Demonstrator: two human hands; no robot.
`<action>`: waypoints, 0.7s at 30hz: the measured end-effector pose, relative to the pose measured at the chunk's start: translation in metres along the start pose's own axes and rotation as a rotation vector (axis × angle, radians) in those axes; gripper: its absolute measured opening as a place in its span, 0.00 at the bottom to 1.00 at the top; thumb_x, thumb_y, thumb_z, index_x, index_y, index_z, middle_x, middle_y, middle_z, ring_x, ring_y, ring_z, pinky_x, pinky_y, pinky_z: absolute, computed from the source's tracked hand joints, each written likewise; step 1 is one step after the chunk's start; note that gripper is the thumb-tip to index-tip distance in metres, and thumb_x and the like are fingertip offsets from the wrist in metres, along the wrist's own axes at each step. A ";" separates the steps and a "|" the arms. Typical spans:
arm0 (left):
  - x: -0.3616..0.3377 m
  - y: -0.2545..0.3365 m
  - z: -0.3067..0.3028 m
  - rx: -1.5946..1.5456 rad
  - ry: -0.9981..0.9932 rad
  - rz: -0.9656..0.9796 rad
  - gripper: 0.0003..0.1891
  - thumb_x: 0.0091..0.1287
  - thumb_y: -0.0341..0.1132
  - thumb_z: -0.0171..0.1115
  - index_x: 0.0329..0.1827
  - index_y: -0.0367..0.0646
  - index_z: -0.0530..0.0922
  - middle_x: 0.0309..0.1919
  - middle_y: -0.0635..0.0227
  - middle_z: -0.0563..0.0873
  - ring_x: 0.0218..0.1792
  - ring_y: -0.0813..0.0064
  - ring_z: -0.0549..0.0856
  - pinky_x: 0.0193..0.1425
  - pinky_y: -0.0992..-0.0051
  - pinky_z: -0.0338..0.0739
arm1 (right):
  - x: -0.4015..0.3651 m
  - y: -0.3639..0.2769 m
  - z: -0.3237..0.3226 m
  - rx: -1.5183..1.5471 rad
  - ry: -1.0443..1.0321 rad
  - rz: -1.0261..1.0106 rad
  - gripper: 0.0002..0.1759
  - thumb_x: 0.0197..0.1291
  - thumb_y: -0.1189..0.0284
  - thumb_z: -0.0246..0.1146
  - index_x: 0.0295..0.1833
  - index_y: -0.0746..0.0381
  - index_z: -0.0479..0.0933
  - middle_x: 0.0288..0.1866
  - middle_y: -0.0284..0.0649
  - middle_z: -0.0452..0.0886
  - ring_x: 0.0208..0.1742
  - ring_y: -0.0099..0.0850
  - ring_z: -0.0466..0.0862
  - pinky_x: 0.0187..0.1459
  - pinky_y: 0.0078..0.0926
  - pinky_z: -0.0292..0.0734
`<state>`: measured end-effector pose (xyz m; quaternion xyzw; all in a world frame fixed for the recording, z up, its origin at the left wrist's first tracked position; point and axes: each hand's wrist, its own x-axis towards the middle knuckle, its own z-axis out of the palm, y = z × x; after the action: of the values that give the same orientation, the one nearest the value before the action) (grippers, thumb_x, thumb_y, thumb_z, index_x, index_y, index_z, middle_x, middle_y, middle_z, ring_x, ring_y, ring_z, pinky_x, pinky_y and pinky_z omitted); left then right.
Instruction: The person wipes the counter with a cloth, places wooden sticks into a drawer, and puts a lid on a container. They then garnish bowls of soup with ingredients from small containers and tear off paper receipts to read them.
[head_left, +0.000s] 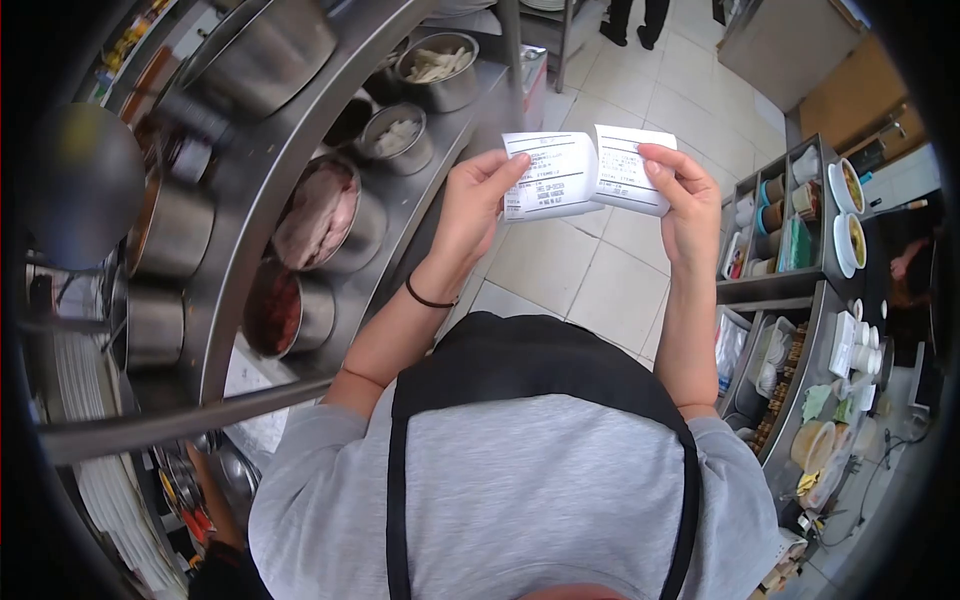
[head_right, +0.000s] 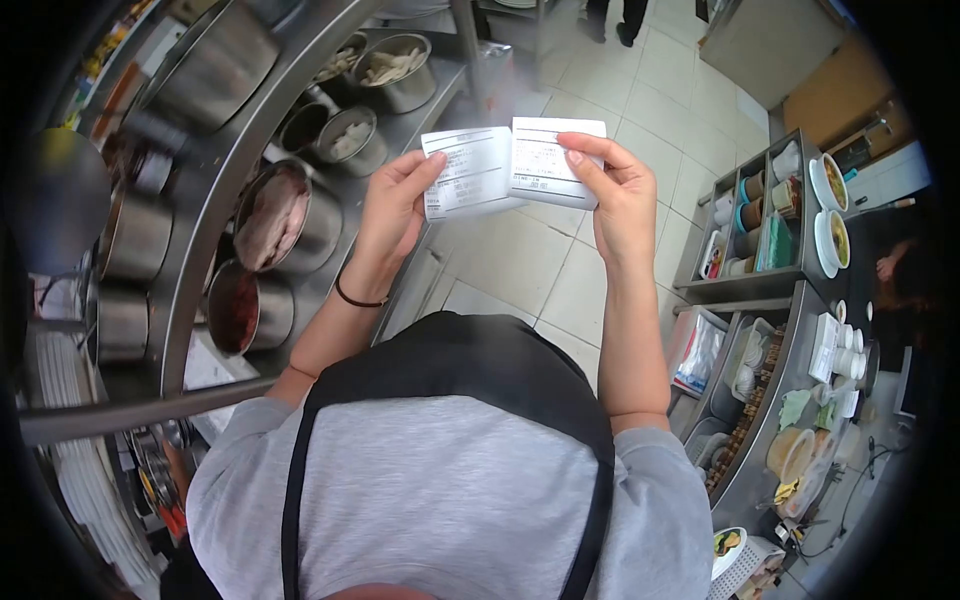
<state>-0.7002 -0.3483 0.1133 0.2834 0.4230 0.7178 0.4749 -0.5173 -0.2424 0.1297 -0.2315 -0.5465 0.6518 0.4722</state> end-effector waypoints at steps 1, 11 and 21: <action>0.015 -0.004 0.007 0.012 -0.021 -0.017 0.11 0.61 0.33 0.57 0.39 0.31 0.77 0.31 0.64 0.82 0.30 0.81 0.80 0.36 0.82 0.74 | 0.009 0.001 -0.010 -0.016 0.023 0.015 0.09 0.52 0.80 0.59 0.40 0.69 0.77 0.38 0.40 0.79 0.40 0.23 0.76 0.44 0.19 0.69; 0.175 -0.044 0.056 0.027 -0.242 -0.140 0.12 0.62 0.34 0.57 0.39 0.30 0.77 0.31 0.64 0.82 0.30 0.81 0.80 0.35 0.82 0.75 | 0.112 0.022 -0.064 -0.048 0.138 -0.066 0.16 0.47 0.84 0.62 0.45 0.69 0.73 0.42 0.41 0.76 0.41 0.26 0.76 0.45 0.20 0.70; 0.334 -0.083 0.130 0.057 -0.473 -0.315 0.16 0.64 0.38 0.53 0.44 0.31 0.76 0.36 0.62 0.81 0.36 0.77 0.80 0.42 0.77 0.75 | 0.207 0.013 -0.157 -0.134 0.530 -0.193 0.18 0.46 0.84 0.63 0.46 0.68 0.73 0.42 0.43 0.76 0.43 0.26 0.76 0.46 0.20 0.71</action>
<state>-0.6884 0.0195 0.1046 0.3872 0.3593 0.5368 0.6579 -0.4866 0.0156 0.1154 -0.3714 -0.4654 0.4833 0.6418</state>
